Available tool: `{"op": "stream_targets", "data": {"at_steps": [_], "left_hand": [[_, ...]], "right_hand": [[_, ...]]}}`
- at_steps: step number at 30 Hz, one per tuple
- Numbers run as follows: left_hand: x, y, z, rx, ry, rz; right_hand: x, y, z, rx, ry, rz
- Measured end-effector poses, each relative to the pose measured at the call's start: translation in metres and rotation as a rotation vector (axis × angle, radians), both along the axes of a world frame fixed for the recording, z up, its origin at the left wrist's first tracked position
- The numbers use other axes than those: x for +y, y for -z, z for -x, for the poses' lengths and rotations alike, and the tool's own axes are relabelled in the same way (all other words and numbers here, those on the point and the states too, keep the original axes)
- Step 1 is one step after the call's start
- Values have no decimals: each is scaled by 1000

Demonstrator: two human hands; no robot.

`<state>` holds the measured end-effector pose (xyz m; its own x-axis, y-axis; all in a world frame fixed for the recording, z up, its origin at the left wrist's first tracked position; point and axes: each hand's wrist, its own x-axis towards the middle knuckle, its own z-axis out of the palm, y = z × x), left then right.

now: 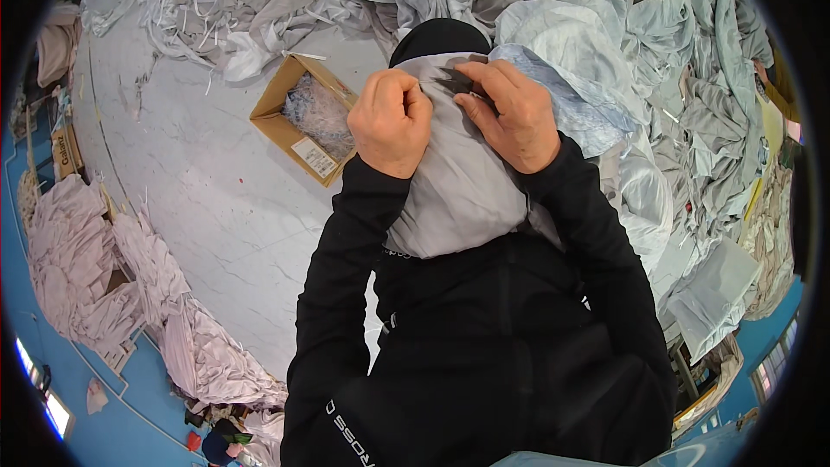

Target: Inspecting large sheets of white fabric and using tweezers to pick at specific areas, likely for quality control or thread removal.

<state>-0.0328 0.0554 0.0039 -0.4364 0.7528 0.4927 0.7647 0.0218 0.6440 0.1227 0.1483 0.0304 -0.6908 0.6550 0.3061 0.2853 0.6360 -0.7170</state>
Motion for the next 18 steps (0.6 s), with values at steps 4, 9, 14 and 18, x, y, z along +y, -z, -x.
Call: {"op": "stream_targets", "data": {"at_steps": [4, 9, 14, 18], "left_hand": [[-4, 0, 0, -113, 0, 6], [-6, -2, 1, -111, 14, 3], [-7, -2, 1, -80, 24, 3], [-8, -1, 0, -95, 12, 6]], "right_hand": [[-2, -5, 3, -23, -27, -76], [-4, -7, 6, -23, -39, -119], [-6, -10, 9, -37, -30, -180], [-7, -12, 11, -60, -44, -211]]}}
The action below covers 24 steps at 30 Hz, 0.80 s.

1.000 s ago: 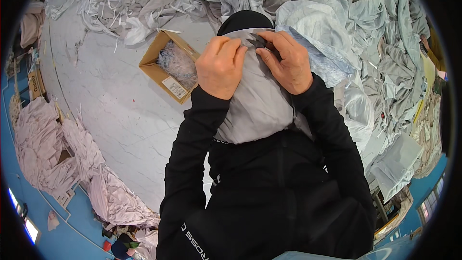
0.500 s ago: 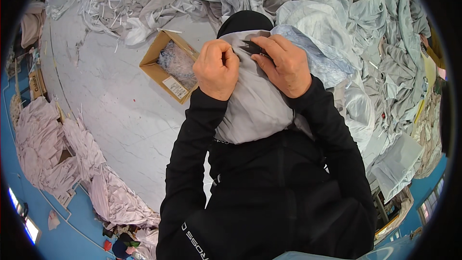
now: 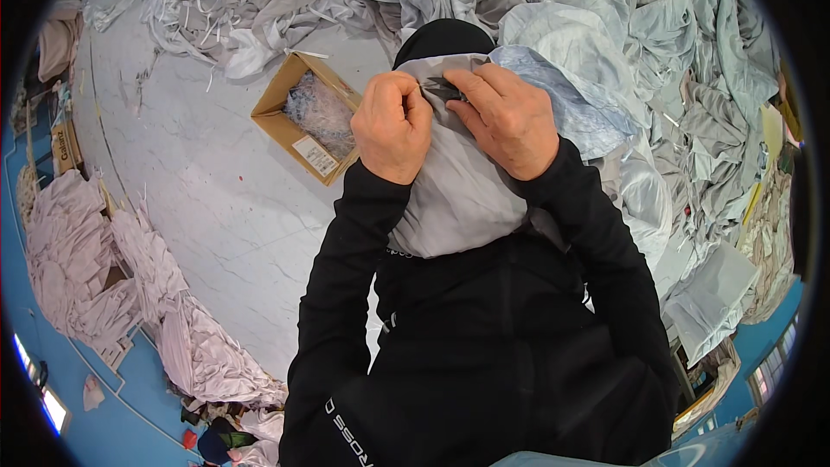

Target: Inspecting large sheets of white fabric and using tweezers to pick at specific areas, likely for quality control or thread removal.

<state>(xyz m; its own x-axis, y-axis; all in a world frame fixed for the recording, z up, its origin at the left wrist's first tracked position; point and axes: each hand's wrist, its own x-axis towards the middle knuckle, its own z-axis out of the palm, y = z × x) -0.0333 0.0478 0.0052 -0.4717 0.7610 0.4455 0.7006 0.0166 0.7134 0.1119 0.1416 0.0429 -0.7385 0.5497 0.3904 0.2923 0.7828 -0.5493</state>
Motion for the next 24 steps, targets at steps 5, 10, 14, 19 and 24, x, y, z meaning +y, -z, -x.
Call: {"op": "stream_targets", "data": {"at_steps": [5, 10, 14, 19, 24], "left_hand": [[-1, 0, -2, -21, 1, 0], [-3, 5, -2, 14, -13, -11], [-2, 4, -5, 36, -23, -24], [-1, 4, -6, 62, -44, -50], [-1, 4, -7, 60, -44, -54]], "right_hand": [[-1, -2, 2, -28, -13, -45], [-4, -3, 5, -81, -6, -105], [-7, -4, 6, -91, 0, -152], [-9, -1, 8, -82, 17, -201], [-9, 1, 9, -70, 18, -203]]}}
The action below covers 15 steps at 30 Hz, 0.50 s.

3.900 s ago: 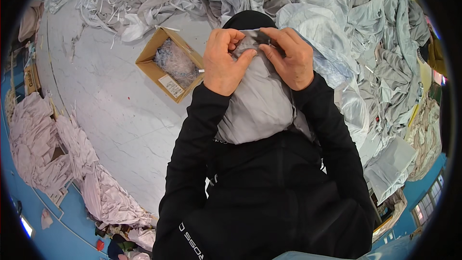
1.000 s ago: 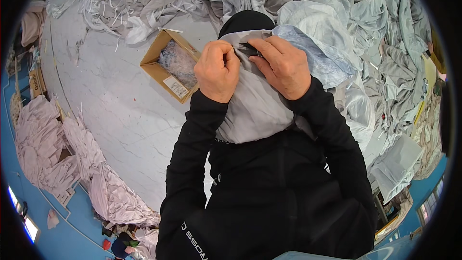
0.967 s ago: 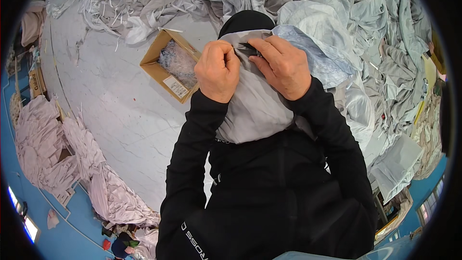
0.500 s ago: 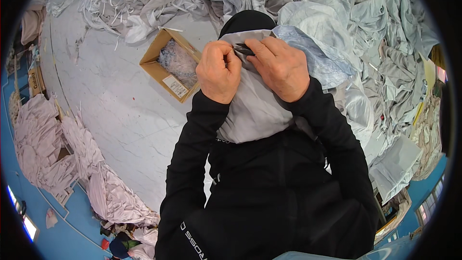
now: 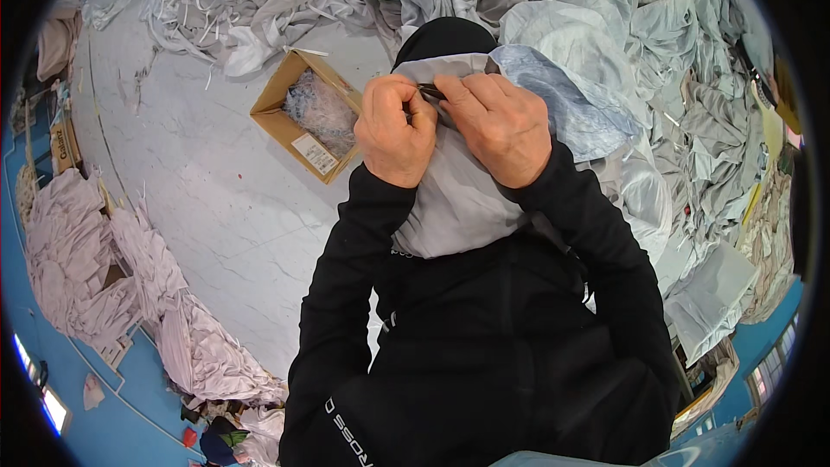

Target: Inspecting large sheets of white fabric and using tweezers to pick at specific areas, likely for quality control or thread removal.

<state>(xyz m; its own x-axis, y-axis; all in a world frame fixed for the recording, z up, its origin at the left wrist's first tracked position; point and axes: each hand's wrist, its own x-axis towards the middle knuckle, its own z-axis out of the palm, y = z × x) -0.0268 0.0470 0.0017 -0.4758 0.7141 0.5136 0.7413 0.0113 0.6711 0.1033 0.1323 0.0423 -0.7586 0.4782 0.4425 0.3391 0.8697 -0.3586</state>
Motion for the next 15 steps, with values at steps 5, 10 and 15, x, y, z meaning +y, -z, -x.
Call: {"op": "stream_targets", "data": {"at_steps": [5, 10, 15], "left_hand": [[0, 1, 0, -10, -5, 7], [-1, 2, 0, -50, -8, 12], [-1, 3, 1, -69, -14, -7]], "right_hand": [[0, 1, 0, -7, -2, 5], [1, 3, 0, 34, 16, 22], [1, 2, -1, 20, 37, 64]]}}
